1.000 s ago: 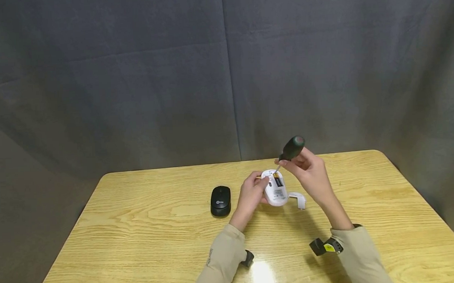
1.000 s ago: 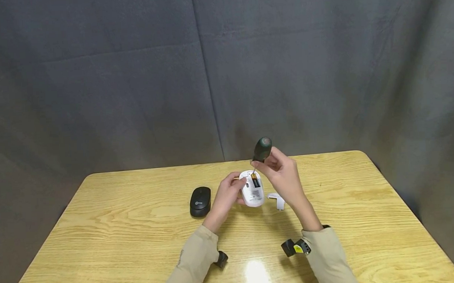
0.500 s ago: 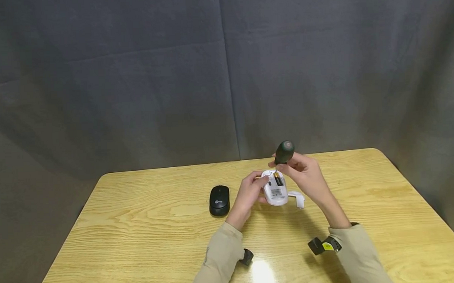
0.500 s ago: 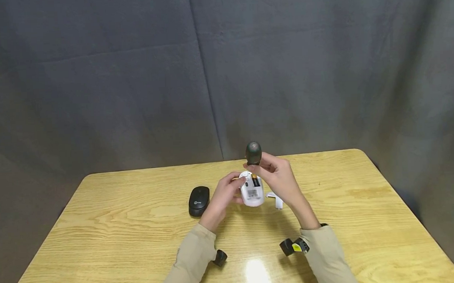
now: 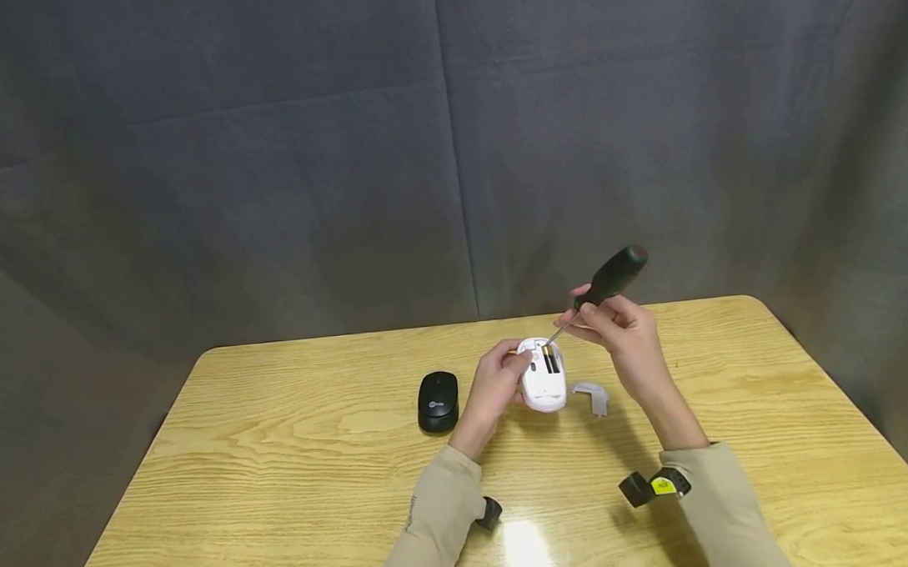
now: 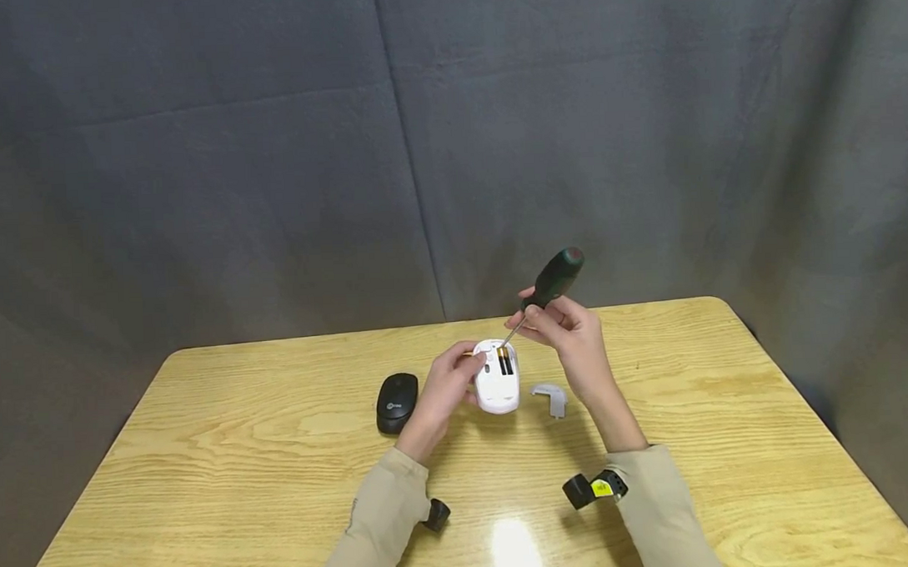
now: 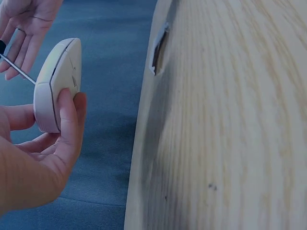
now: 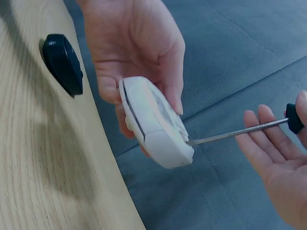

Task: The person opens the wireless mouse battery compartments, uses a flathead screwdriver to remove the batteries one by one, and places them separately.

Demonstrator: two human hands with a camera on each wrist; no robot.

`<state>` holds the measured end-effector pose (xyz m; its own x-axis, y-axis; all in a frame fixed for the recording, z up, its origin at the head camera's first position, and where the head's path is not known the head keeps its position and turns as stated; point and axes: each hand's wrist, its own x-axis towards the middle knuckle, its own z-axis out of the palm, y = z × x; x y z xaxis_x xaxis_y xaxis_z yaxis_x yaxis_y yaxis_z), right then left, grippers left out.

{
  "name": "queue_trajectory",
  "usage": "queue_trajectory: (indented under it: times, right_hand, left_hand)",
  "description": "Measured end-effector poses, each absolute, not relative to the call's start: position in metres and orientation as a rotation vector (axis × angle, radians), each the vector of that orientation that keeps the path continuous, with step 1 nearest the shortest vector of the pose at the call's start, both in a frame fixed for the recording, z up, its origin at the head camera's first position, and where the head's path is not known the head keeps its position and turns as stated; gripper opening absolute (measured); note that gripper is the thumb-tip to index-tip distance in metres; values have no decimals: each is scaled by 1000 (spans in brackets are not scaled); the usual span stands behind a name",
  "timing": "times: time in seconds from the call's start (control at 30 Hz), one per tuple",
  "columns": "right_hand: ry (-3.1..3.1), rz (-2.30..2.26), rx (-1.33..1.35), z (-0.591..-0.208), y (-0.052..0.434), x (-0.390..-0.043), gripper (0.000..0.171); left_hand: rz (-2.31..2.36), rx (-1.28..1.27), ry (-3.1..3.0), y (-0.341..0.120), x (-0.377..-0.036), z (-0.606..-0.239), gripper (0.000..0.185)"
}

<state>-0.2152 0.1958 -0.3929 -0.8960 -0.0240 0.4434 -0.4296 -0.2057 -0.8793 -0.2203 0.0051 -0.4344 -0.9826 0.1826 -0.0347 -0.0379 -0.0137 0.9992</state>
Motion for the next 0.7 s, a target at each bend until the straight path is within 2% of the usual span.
queue_trajectory:
  times: [0.5,0.7]
  right_hand:
    - [-1460,2556,228,-391,207,-221,17]
    - [-1403,2600,193,-389,209,-220,17]
  left_hand:
    - [1932,269,2407,9,-217,-431,34]
    - [1903,262,2453,12,-217,-430,33]
